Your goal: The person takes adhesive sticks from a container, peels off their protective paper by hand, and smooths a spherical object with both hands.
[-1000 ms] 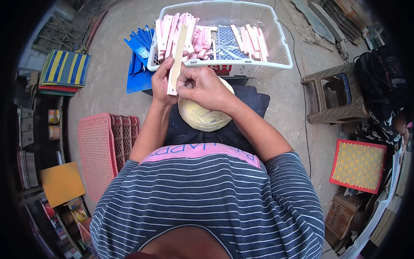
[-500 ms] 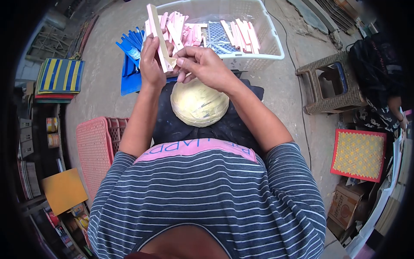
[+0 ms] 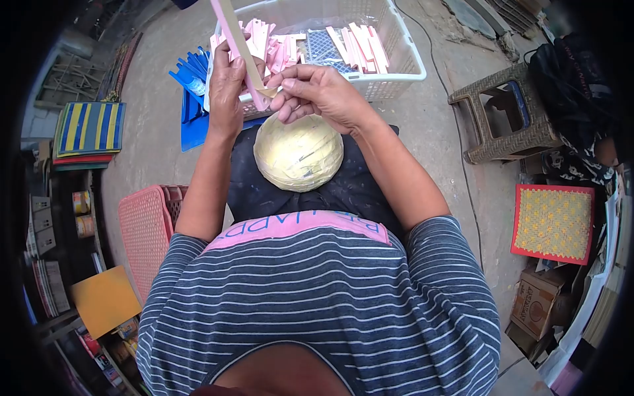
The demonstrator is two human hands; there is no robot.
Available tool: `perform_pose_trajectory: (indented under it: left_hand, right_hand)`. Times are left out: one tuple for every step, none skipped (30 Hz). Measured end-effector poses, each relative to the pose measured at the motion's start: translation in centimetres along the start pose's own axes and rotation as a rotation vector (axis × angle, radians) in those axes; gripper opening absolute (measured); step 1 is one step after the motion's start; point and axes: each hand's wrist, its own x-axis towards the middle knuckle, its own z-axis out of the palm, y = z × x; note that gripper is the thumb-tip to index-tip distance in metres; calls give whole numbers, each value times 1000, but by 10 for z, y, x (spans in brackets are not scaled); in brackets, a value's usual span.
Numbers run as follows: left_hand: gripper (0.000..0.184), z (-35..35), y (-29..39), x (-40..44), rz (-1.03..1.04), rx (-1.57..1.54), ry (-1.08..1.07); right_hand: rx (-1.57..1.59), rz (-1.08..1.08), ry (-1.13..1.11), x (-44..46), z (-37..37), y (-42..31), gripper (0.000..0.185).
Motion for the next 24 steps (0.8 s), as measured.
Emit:
perform_pose_trajectory:
  left_hand:
    - [43,-1,-2,-1,5,-19,16]
    - [42,-3,-4,-3,9,-38,31]
    - [44,-6,-4,-6,17,-55,59]
    - [45,-9,-3,-10,26,-74,86]
    - [46,-12,-4,-13,36,-93,114]
    - [46,-19,-17,-19,37,-115,176]
    - [46,-23,-24,-26,32,-150,212]
    - [46,-27,-27,-35,26,-186,246]
    - [46,-29,-32,-45,19,-221,281]
    - [45,-32,-39,-55,26,-207,324]
    - [44,-34,-48,-64,53,-216,343]
    - [43,-33,-52,-72,33,-225,395]
    - [42,-33,-55,-78,13,-233,447]
    - [42,-32,-58,-81,16,-228,469]
    - [42,-31,-59,-83,19,-224,492]
    - [42,-30,-60,-83,23,-221,515]
    - [42,-28,-58,-83,33,-238,493]
    - [42,-27,-53,-82,44,-254,471]
    - [43,-26,-48,-79,56,-267,451]
    - [44,-25,-42,-75,71,-259,425]
    - [45,-23,-35,-70,85,-252,400]
    - [46,-21,-29,-65,100,-245,374]
    - [47,-18,-23,-60,116,-193,337]
    - [47,-16,-17,-54,132,-142,299]
  right_hand:
    - [20,-21,24,-2,-2,1,26]
    - [40,-42,47,-4,-5,3,28]
    - [-77,-90,177,-7,-6,8,28]
    - [-194,-138,306,-12,-8,15,29]
    - [-313,-186,436,-16,-10,22,29]
    - [-419,-174,557,-24,-13,31,30]
    - [-413,-141,598,-31,-17,42,31]
    - [-408,-108,639,-38,-22,56,31]
    - [-401,-74,680,-44,-25,70,32]
    - [-340,-63,717,-49,-26,85,31]
    - [-278,-52,752,-54,-28,101,31]
    - [-216,-42,786,-56,-25,107,31]
    - [-214,-56,795,-58,-22,113,31]
    - [-212,-69,802,-58,-18,118,31]
    - [-211,-82,810,-57,-14,120,30]
    - [-323,-88,813,-54,-12,119,28]
    - [-478,-173,809,-53,-12,114,28]
    - [-632,-261,799,-50,-5,99,28]
    - [-784,-349,783,-47,-2,91,28]
    - [-529,-358,680,-38,-7,91,27]
    - [-466,-250,591,-35,-4,79,27]
    - [-403,-143,502,-32,3,56,28]
    - [-341,-37,413,-29,8,37,28]
    - [-284,30,357,-22,12,28,29]
